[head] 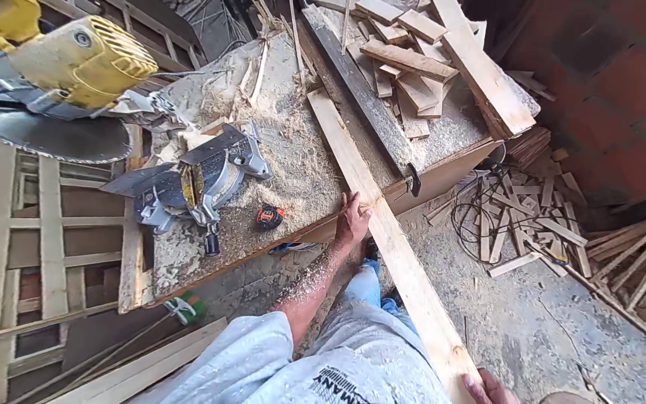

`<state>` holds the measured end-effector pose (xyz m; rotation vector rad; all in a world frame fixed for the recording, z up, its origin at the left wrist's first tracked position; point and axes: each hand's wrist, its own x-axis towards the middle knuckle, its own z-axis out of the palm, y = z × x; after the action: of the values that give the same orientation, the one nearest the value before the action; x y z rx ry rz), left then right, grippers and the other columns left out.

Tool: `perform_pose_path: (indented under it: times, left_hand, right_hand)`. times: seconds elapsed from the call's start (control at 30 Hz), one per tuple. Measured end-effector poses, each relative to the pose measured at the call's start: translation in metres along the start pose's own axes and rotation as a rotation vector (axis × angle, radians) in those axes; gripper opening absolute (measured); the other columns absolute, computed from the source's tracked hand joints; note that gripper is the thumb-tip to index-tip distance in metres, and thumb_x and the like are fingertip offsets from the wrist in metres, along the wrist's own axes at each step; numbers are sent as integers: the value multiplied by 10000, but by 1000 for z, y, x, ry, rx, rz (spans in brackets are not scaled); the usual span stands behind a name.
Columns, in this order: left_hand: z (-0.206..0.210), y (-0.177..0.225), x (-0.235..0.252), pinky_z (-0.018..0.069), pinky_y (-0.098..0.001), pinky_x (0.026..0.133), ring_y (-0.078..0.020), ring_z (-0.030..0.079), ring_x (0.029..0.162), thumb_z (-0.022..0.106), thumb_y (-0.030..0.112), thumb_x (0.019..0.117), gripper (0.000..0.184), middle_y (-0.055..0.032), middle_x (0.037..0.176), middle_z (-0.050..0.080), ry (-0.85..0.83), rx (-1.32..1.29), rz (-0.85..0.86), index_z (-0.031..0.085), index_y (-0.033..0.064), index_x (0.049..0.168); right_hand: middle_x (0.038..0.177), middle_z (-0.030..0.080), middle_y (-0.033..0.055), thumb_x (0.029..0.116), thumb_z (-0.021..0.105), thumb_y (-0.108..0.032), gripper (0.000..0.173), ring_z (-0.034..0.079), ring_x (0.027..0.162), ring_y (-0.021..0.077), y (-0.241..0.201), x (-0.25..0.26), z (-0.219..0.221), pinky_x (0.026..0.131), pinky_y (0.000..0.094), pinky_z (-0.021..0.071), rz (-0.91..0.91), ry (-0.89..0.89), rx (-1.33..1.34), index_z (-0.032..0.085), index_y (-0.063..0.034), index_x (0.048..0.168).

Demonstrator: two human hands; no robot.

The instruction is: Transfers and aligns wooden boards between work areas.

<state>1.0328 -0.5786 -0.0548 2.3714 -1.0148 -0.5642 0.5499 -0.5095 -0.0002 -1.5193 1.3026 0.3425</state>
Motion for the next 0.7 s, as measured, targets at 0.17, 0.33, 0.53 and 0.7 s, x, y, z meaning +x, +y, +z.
perform_pose_path:
  times: [0.17,0.33,0.53,0.7]
  left_hand:
    - [-24,-15,85,272,-483,1257,-354,270,1553,553,404,1010,667,-207,1638,349,0,51,-31,403,92,1580]
    - [-43,-36,155,320,-468,1241,-320,347,1524,577,375,1006,687,-208,1622,378,14,-18,-42,377,66,1586]
    - [-54,-52,198,324,-469,1238,-304,340,1528,580,370,1007,679,-186,1627,380,14,-63,-51,376,91,1592]
    - [-58,-59,214,336,-455,1234,-288,351,1525,590,355,1005,672,-182,1633,372,32,-85,-59,385,91,1589]
  right_hand:
    - [761,701,87,958,571,-592,528,702,729,262,-68,60,-2,700,549,563,-5,43,0,721,-88,1007]
    - [735,688,47,925,552,-659,557,691,699,227,-126,122,3,666,528,563,-27,62,-8,720,-130,972]
    - [747,681,41,951,543,-644,525,689,716,218,-199,187,5,683,510,567,-18,27,1,702,-144,974]
    - [757,684,43,964,540,-636,524,691,726,219,-258,234,4,690,508,568,-57,18,6,700,-138,976]
